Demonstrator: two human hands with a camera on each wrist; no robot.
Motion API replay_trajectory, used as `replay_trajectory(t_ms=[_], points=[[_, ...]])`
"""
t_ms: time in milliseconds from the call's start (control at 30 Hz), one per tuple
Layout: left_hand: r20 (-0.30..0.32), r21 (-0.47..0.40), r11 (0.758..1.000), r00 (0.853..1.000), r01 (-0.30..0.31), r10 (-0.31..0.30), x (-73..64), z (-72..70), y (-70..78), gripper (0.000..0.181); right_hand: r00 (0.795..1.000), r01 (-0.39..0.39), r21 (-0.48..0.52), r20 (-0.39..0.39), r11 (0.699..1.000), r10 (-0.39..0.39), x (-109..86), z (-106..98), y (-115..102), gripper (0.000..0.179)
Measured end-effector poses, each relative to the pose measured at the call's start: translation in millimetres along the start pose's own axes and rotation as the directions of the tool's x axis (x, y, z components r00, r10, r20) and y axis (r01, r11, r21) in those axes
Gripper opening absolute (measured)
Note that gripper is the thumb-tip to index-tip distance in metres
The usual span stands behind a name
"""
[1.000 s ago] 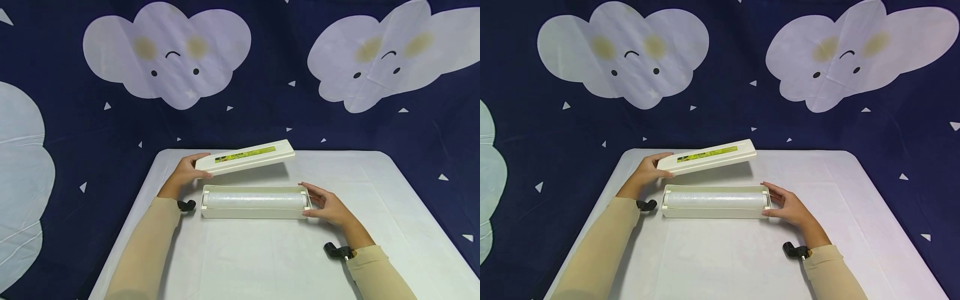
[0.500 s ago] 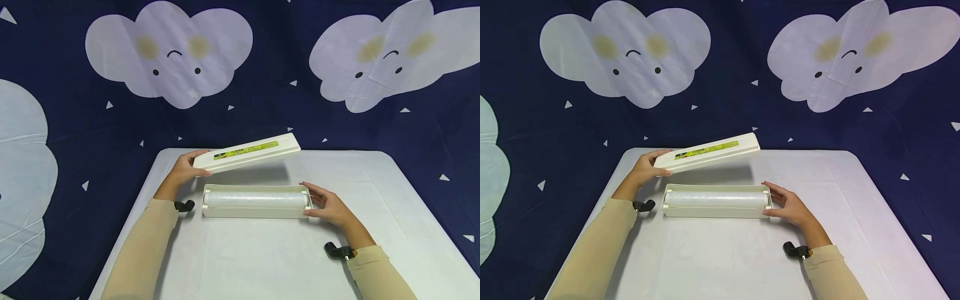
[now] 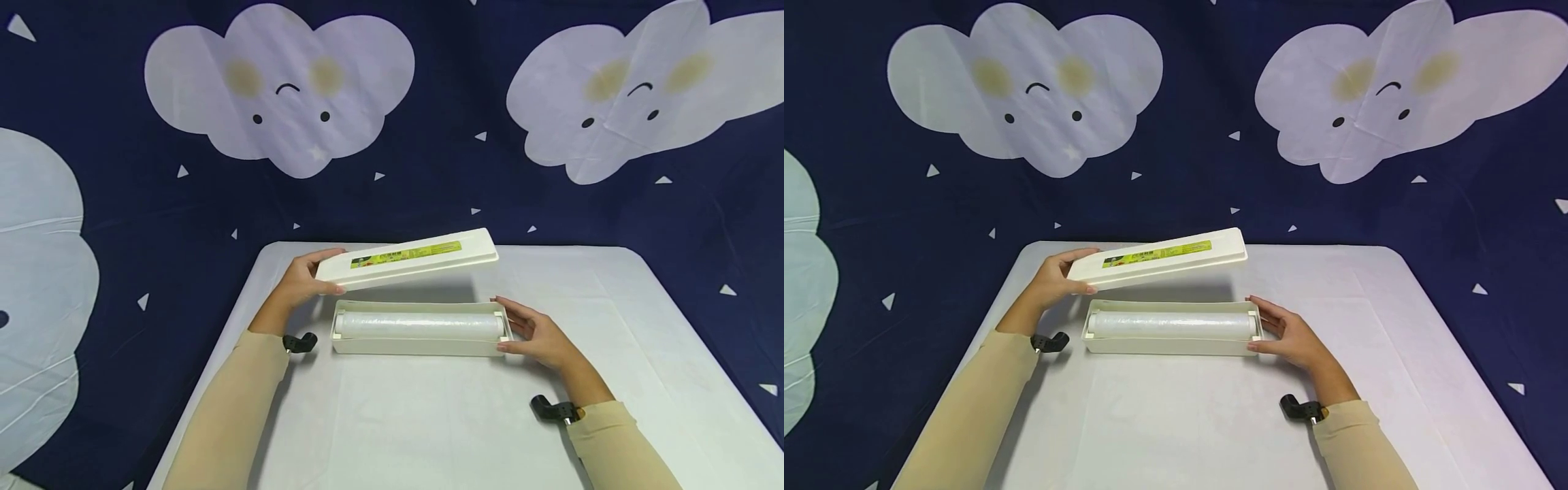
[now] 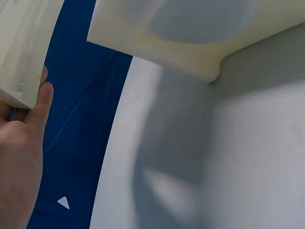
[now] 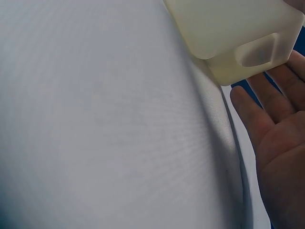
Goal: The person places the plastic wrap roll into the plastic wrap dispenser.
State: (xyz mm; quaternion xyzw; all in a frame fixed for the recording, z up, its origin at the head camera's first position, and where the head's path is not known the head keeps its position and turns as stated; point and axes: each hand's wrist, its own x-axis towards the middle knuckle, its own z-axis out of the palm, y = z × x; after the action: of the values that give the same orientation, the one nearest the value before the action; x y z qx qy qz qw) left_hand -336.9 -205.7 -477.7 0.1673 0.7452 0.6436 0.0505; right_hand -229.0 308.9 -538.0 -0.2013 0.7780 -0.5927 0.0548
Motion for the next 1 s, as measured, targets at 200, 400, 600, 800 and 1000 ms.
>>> replay_trajectory(t_ms=[200, 400, 600, 800, 1000], points=[[0.035, -0.004, 1.0, 0.999, -0.017, 0.017, -3.8, 1.1, -0.1, 0.087, 1.0, -0.003, 0.004, -0.001, 1.0, 0.003, -0.5, 0, 0, 0.098], [0.054, -0.006, 0.999, 0.998, -0.037, 0.037, -7.1, 2.0, -0.1, 0.086, 1.0, -0.007, 0.014, -0.002, 1.0, 0.007, -0.9, 0, 1, 0.098], [0.066, 0.0, 0.999, 0.997, -0.041, 0.041, -12.1, 1.9, -2.2, 0.084, 1.0, 0.007, 0.025, -0.001, 1.0, -0.007, -1.2, 1, 2, 0.097], [0.072, 0.005, 0.999, 0.997, -0.043, 0.042, -19.1, 3.4, -0.6, 0.085, 1.0, -0.006, 0.035, -0.011, 0.999, 0.007, -1.2, 1, 4, 0.098], [0.085, -0.008, 0.998, 0.995, -0.059, 0.06, -25.3, 7.0, -1.3, 0.086, 1.0, 0.01, 0.013, -0.02, 1.0, -0.01, -1.6, 1, 6, 0.097]])
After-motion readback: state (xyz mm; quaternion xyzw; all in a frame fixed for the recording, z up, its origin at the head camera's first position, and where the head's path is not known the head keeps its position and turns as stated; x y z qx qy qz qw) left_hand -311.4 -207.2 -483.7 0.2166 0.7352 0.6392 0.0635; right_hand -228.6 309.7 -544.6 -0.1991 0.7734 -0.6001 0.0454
